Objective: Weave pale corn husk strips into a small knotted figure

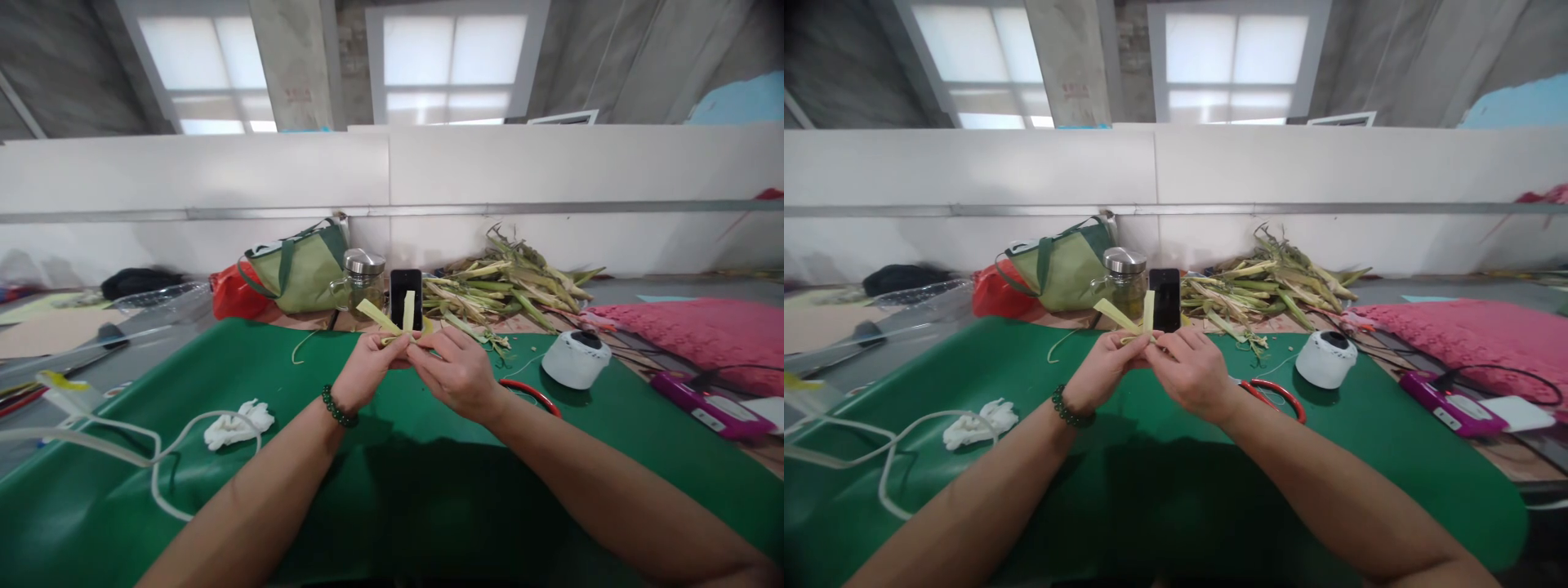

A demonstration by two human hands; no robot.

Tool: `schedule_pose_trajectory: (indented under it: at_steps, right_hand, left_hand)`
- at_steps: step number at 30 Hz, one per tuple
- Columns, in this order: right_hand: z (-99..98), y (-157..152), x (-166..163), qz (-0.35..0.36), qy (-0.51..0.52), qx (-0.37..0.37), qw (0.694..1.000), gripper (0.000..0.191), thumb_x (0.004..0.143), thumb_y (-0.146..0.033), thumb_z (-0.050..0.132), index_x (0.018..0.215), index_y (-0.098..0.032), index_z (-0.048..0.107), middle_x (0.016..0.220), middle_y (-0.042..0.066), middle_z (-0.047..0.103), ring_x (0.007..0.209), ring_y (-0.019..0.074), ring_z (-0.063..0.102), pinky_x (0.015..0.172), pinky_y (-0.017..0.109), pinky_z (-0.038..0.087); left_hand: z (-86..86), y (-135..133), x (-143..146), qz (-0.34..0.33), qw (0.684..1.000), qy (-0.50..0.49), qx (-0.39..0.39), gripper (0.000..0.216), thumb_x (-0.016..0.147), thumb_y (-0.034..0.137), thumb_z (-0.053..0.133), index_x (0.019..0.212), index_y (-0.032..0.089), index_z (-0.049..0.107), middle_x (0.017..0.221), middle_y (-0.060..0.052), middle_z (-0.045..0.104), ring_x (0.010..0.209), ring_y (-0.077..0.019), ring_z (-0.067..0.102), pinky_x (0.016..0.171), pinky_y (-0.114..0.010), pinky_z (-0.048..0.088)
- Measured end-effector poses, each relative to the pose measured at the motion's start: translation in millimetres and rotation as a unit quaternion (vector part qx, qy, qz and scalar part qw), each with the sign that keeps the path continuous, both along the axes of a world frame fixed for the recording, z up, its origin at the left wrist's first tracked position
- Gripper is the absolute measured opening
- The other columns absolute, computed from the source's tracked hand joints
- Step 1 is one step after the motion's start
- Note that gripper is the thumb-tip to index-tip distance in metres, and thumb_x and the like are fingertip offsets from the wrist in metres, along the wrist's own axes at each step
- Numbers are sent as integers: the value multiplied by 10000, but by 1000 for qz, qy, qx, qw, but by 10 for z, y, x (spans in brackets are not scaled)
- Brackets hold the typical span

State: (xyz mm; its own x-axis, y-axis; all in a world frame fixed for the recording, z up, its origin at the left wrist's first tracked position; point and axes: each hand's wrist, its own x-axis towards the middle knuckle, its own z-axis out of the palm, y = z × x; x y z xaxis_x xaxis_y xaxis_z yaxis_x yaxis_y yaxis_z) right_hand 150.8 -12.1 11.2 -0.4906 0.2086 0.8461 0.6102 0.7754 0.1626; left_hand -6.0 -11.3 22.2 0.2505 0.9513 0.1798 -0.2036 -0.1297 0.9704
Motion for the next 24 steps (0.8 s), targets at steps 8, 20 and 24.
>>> schedule_pose_trajectory:
  at_steps: [8,20,24]
  right_hand:
    - [14,146,31,82,256,-364,892,237,749,-394,651,694,-181,565,632,-1,565,560,116,501,511,242,423]
    - [154,206,221,54,250,-238,937,258,757,-366,651,943,-188,633,940,74,663,888,208,587,776,342,462]
    - [157,162,208,75,112,-272,953,166,797,-351,636,752,-192,646,760,36,673,751,177,585,693,297,440]
  left_hand:
    - [6,2,-13,32,982,167,84,215,722,349,676,753,143,730,724,-67,736,735,-204,687,656,-273,534]
    - [-24,-9,49,-15,973,221,67,285,755,415,632,677,150,699,677,-71,727,680,-212,691,616,-279,536]
    - [-65,1,53,-46,969,227,85,277,752,418,642,718,151,707,733,-71,731,735,-207,694,658,-278,536]
